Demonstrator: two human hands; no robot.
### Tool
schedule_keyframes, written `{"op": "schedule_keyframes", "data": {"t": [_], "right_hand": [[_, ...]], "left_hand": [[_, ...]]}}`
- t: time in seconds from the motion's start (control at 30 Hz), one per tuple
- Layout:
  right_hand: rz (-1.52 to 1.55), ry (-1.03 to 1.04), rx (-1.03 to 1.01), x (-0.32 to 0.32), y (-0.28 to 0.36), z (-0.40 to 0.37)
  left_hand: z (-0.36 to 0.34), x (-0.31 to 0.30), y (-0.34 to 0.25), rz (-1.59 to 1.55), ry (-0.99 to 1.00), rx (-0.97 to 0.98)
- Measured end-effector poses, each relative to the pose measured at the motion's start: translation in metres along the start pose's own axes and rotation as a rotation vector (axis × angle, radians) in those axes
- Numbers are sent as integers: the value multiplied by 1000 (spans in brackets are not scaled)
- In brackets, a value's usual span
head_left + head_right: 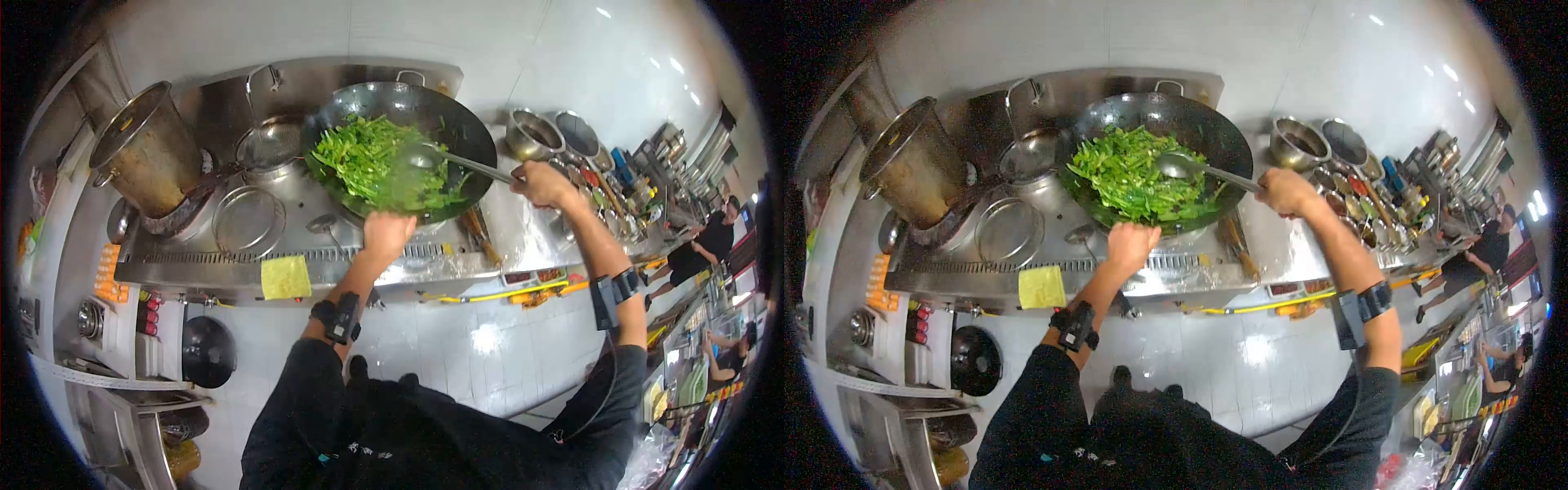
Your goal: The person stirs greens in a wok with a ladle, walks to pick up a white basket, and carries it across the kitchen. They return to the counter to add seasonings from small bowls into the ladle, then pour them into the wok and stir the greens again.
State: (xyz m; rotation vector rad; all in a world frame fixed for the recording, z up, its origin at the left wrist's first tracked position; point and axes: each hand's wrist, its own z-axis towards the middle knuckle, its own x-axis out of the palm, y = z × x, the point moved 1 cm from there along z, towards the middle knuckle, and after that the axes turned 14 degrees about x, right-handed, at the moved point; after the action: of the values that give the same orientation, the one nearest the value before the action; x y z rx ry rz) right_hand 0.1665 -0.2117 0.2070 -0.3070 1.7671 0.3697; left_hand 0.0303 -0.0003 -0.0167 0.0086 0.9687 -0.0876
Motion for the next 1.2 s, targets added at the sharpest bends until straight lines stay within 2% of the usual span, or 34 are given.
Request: {"op": "schedule_keyframes", "data": {"t": [0.07, 0.13, 0.2, 0.27, 0.3, 0.33, 0.37, 0.43, 0.5, 0.53, 0.57, 0.63, 0.73, 0.77, 0.8, 0.9, 0.93, 0.97, 1.0, 1.07, 1.1, 1.2], "right_hand": [[79, -45, 53, 26, 1, 41], [34, -151, 48, 60, 7, 96], [176, -264, 97, 85, 31, 135], [475, -104, 173, 122, 51, 201], [526, -38, 252, 115, 83, 191], [516, -212, 107, 135, 98, 216], [415, -94, 50, 152, 107, 241], [356, 51, -12, 158, 143, 228], [445, 106, -10, 149, 165, 173], [188, -264, -293, 160, 163, 159], [59, -168, -307, 167, 146, 144], [-173, -140, -300, 156, 114, 89], [-430, -149, -297, 150, 36, 63], [-483, -177, -286, 142, 11, 51], [-535, -293, -370, 140, -17, 45], [-589, -345, -378, 90, -49, 6], [-548, -324, -363, 70, -56, -6], [-371, -374, -458, 46, -59, -22], [-340, -223, -359, 18, -55, -37], [-262, -100, -325, -11, -62, -43], [-241, -1, -245, -18, -59, -40], [-282, 19, -176, 22, -45, -2]], "left_hand": [[-4, -3, 4, -71, 39, 17], [-11, -4, 10, -140, 5, 70], [-14, -5, 12, -167, -24, 100], [-16, -7, 14, -152, -42, 128], [-15, -8, 14, -156, -44, 116], [-14, -9, 14, -191, -68, 113], [-15, -6, 15, -214, -100, 114], [-18, -5, 18, -251, -129, 109], [-17, -10, 18, -286, -121, 106], [-16, -10, 19, -280, -118, 100], [-16, -9, 20, -274, -111, 99], [-16, -9, 18, -283, -75, 95], [-16, -2, 19, -181, -32, 121], [-16, -4, 18, -170, -9, 130], [-15, -7, 17, -160, 14, 135], [-14, -7, 18, -195, -56, 139], [-15, -5, 18, -204, -95, 148], [-15, -4, 18, -206, -120, 160], [-14, -4, 17, -206, -97, 148], [-13, -8, 15, -203, -56, 120], [-13, -7, 15, -216, -44, 111], [-14, -7, 17, -235, -56, 115]]}}
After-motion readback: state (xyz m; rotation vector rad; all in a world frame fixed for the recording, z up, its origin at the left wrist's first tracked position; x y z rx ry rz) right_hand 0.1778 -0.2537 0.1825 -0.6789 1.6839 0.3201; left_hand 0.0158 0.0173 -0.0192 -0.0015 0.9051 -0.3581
